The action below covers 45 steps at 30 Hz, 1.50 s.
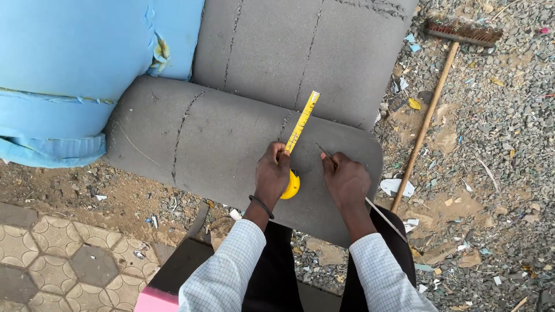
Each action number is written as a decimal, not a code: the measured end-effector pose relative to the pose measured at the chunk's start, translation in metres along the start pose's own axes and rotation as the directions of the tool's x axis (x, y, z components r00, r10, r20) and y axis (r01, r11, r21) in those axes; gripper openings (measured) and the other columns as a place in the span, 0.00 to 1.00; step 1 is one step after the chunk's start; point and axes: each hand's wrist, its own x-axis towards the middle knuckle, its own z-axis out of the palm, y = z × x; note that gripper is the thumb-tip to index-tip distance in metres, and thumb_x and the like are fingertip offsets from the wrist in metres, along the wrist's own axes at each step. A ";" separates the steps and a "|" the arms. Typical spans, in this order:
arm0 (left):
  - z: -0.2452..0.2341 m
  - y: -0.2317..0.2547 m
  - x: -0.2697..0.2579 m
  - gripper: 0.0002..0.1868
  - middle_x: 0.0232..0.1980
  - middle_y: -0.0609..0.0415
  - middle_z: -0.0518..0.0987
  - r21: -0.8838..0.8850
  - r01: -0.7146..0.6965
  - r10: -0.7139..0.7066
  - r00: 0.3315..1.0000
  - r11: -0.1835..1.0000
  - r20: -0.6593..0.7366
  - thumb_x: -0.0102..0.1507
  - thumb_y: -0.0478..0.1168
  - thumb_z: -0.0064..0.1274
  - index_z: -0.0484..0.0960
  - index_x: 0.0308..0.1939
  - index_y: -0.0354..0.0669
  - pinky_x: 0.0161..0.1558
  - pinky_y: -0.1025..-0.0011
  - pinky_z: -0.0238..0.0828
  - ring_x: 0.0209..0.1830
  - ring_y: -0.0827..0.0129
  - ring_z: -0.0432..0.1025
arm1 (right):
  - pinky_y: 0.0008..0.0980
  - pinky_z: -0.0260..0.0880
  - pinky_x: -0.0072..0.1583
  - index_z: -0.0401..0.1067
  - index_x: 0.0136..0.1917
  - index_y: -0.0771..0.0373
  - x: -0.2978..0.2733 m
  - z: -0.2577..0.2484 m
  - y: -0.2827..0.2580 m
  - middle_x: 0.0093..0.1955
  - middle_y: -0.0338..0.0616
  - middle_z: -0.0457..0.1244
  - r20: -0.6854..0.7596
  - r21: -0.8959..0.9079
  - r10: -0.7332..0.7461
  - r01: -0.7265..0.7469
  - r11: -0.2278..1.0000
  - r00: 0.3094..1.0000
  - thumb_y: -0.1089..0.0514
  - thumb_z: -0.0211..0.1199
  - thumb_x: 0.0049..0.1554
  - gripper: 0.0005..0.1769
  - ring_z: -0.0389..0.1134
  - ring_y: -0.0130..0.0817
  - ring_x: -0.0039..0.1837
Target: Measure and mark a piece of grey foam using a tape measure and a marking tool for furniture reupholstery
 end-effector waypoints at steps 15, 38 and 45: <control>0.025 0.004 -0.003 0.20 0.47 0.40 0.92 0.331 0.019 0.064 0.969 0.943 -0.238 0.85 0.58 0.46 0.87 0.57 0.52 0.56 0.39 0.83 0.54 0.32 0.89 | 0.73 0.85 0.62 0.80 0.54 0.52 0.002 -0.003 0.015 0.48 0.62 0.79 0.166 0.142 -0.145 0.122 0.982 0.975 0.27 0.62 0.75 0.28 0.84 0.74 0.60; -0.016 -0.041 0.031 0.17 0.47 0.50 0.89 0.036 -0.054 0.054 0.998 0.998 -0.014 0.86 0.52 0.47 0.87 0.62 0.47 0.53 0.53 0.82 0.49 0.54 0.85 | 0.40 0.76 0.41 0.84 0.54 0.60 -0.087 0.041 0.061 0.38 0.48 0.76 0.166 0.744 -0.050 -0.092 0.662 0.985 0.40 0.69 0.79 0.22 0.75 0.38 0.36; 0.000 0.026 -0.002 0.14 0.59 0.41 0.91 -0.430 0.209 -0.085 0.953 0.878 0.290 0.89 0.44 0.48 0.82 0.69 0.38 0.65 0.53 0.89 0.65 0.46 0.92 | 0.32 0.63 0.30 0.85 0.69 0.75 -0.098 -0.004 0.028 0.47 0.62 0.81 0.291 0.924 -0.012 -0.278 0.264 0.957 0.41 0.71 0.81 0.30 0.61 0.25 0.25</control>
